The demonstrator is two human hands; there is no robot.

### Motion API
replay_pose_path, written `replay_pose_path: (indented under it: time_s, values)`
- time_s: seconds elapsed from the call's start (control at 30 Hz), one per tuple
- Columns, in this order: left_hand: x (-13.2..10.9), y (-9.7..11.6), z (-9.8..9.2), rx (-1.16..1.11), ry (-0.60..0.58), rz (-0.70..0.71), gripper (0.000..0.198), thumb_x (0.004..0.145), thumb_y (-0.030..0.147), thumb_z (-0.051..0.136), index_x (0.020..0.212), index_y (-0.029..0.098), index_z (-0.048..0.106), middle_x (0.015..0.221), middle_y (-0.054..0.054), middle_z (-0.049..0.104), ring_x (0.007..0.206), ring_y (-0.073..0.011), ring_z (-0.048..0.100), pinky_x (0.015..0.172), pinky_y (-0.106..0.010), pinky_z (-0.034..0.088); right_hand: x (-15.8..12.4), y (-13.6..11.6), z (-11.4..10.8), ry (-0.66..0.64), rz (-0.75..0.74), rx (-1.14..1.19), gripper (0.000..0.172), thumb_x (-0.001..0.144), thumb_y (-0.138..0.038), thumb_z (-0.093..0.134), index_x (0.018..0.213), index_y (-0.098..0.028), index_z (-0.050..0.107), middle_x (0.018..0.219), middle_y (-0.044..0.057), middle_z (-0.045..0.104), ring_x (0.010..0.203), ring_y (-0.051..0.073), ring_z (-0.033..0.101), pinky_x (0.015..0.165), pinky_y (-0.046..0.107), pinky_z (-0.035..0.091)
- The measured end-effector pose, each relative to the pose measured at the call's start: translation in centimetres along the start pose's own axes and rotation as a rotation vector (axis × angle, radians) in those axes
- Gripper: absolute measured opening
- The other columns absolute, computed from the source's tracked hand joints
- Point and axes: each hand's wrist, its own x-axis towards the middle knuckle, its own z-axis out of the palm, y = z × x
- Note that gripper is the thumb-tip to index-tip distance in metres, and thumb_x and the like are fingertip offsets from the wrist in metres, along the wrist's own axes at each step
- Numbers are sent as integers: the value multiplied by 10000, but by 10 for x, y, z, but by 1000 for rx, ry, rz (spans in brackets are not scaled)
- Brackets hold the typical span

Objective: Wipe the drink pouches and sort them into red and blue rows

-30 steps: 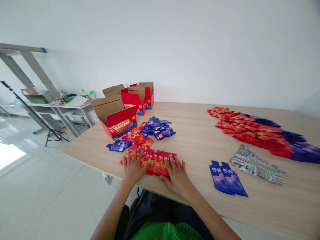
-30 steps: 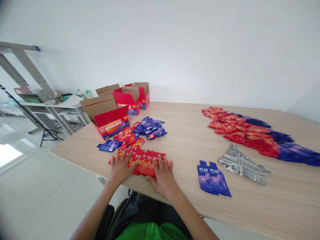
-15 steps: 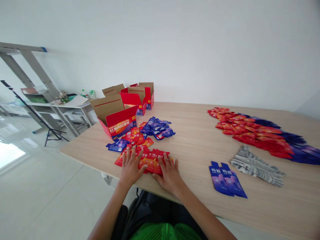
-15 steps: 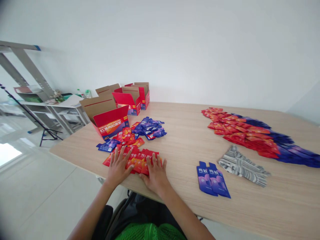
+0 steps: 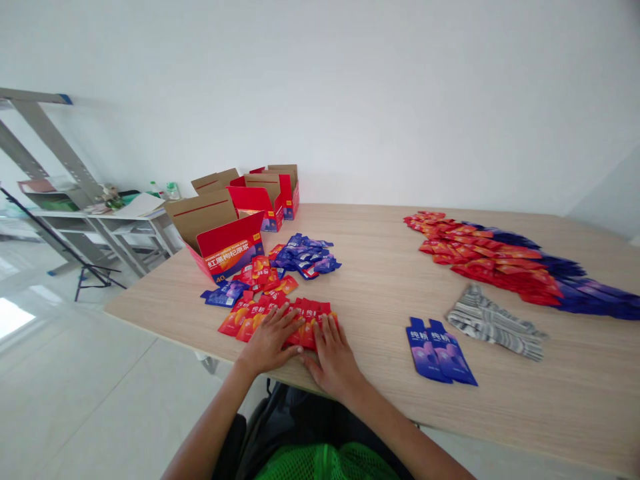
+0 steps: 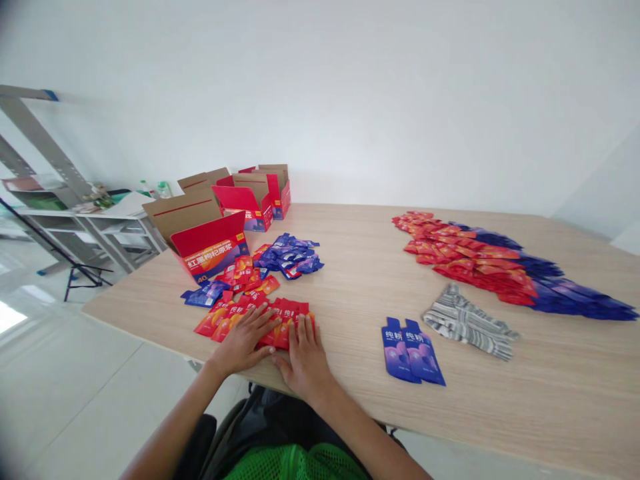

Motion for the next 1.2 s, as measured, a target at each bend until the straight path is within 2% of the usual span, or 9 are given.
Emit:
replay_pose_path:
  time_s: [0.27,0.4,0.5,0.6,0.7,0.83,0.93,1.07,1.2]
  values:
    - [2,4,1,70,127,15,714,894,678,523,1445,225,542,1480,-131,542,1467,-365,357,1204,-572,287,5,1,4,34,-66,38,1047,842,-703,607,1532,33,327,1606,331,211,1522,437,166,1211,597,220]
    - [4,23,12,137,267,-18,640,922,607,518,1408,194,567,1496,-154,515,1494,-369,302,1205,-569,280,-3,6,9,156,-133,97,878,935,-542,570,1581,-50,234,1619,288,239,1534,392,166,1194,633,242]
    - [9,40,18,173,350,-118,507,963,464,503,1374,179,588,1480,-159,531,1492,-351,313,1204,-553,288,-16,2,-7,311,-127,135,808,989,-435,495,1617,-156,71,1637,231,244,1538,349,190,1185,658,242]
    - [16,51,22,132,368,-98,554,924,484,557,1388,182,575,1503,-158,505,1503,-365,285,1207,-560,275,-34,-14,-35,420,-199,142,829,986,-367,503,1615,-215,-16,1657,200,204,1533,351,206,1191,672,219]
    - [24,57,23,71,282,28,575,911,479,579,1426,226,543,1525,-125,489,1510,-357,269,1209,-557,268,-52,-37,-48,464,-359,160,798,955,-318,539,1608,-264,84,1653,155,250,1513,357,268,1185,667,249]
    - [37,58,27,-32,115,168,649,889,556,615,1441,228,522,1507,-141,509,1465,-355,360,1172,-545,333,-67,-53,-37,559,-593,204,610,949,-371,547,1498,-169,375,1588,177,382,1452,352,390,1187,643,282]
    - [41,58,33,-122,64,203,567,904,544,612,1353,199,596,1482,-144,536,1452,-344,381,1168,-533,345,-70,-43,-37,487,-688,199,510,941,-337,564,1406,-146,480,1528,175,469,1432,327,423,1197,595,308]
    - [36,60,40,-180,91,141,342,947,367,586,1236,200,662,1415,-104,599,1428,-313,417,1181,-506,335,-62,-14,-64,296,-687,170,498,910,-270,613,1380,-144,504,1515,179,485,1437,309,418,1188,559,350]
    - [34,66,44,-246,137,76,404,909,352,615,1272,175,636,1370,-118,624,1389,-308,459,1181,-488,335,-32,9,-87,189,-681,148,515,922,-246,610,1413,-160,482,1484,160,524,1444,289,410,1183,546,367]
